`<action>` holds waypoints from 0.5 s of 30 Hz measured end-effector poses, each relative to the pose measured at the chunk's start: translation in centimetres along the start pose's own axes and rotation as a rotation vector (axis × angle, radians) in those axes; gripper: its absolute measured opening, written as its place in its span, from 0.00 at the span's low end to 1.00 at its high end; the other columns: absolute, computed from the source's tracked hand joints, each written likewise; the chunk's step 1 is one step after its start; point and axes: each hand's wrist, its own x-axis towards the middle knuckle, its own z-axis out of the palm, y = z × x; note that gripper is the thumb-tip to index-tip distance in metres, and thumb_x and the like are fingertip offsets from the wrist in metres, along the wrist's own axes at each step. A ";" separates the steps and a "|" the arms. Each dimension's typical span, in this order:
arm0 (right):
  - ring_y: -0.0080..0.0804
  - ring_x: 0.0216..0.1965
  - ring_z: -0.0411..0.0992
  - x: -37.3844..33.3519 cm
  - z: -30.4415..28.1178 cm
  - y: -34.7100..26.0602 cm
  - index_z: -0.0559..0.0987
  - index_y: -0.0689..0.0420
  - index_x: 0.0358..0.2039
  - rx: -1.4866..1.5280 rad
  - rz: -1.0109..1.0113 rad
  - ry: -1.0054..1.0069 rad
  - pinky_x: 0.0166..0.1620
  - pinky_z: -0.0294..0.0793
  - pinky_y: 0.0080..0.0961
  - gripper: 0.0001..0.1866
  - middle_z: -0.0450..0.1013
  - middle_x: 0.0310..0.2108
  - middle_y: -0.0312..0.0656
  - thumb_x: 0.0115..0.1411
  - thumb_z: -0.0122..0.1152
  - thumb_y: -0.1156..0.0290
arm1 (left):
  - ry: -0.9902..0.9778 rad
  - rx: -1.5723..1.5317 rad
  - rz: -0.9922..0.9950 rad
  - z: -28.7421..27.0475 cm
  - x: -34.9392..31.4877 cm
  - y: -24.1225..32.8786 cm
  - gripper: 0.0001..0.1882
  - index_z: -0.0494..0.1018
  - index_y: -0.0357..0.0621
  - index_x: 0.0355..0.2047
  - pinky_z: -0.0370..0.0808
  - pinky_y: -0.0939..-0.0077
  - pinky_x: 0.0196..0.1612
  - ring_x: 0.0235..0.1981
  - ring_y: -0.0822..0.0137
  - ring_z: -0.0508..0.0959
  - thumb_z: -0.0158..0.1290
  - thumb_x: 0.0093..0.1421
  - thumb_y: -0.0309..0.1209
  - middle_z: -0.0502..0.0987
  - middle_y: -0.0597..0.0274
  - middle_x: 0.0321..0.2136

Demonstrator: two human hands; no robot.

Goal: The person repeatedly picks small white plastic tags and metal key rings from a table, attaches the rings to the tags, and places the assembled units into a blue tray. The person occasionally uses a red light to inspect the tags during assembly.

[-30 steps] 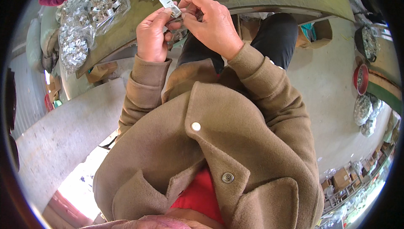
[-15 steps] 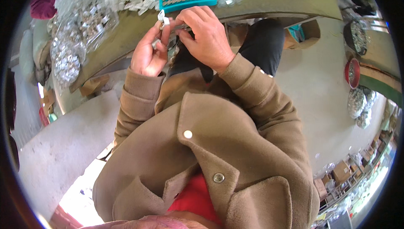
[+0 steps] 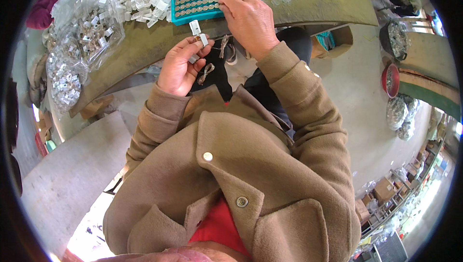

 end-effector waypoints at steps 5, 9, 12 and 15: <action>0.46 0.31 0.74 0.7 -0.5 0.0 0.80 0.53 0.34 -0.043 0.007 -0.053 0.34 0.74 0.37 0.04 0.73 0.29 0.41 0.57 0.63 0.70 | 0.006 0.013 0.011 0.2 0.2 0.2 0.11 0.74 0.40 0.48 0.78 0.90 0.34 0.41 0.77 0.80 0.51 0.66 0.28 0.80 0.59 0.45; 0.47 0.33 0.75 1.2 -0.8 0.1 0.81 0.54 0.35 0.128 0.048 -0.108 0.35 0.75 0.37 0.05 0.75 0.31 0.42 0.57 0.62 0.71 | 0.007 -0.013 0.022 0.6 0.3 0.8 0.13 0.74 0.38 0.50 0.78 0.91 0.35 0.44 0.74 0.81 0.51 0.66 0.27 0.80 0.57 0.46; 0.48 0.33 0.75 1.6 -0.7 0.3 0.82 0.54 0.36 0.114 -0.034 -0.178 0.36 0.75 0.38 0.06 0.76 0.31 0.43 0.58 0.62 0.72 | 0.008 -0.039 0.030 0.8 0.3 1.0 0.14 0.73 0.37 0.51 0.79 0.91 0.35 0.46 0.72 0.80 0.51 0.66 0.26 0.79 0.55 0.47; 0.49 0.33 0.75 1.7 -1.0 0.5 0.82 0.55 0.36 0.108 -0.075 -0.216 0.36 0.75 0.40 0.07 0.75 0.31 0.45 0.58 0.61 0.73 | -0.025 -0.060 0.047 0.9 0.3 1.1 0.15 0.72 0.35 0.51 0.79 0.90 0.37 0.47 0.72 0.80 0.51 0.66 0.26 0.79 0.54 0.48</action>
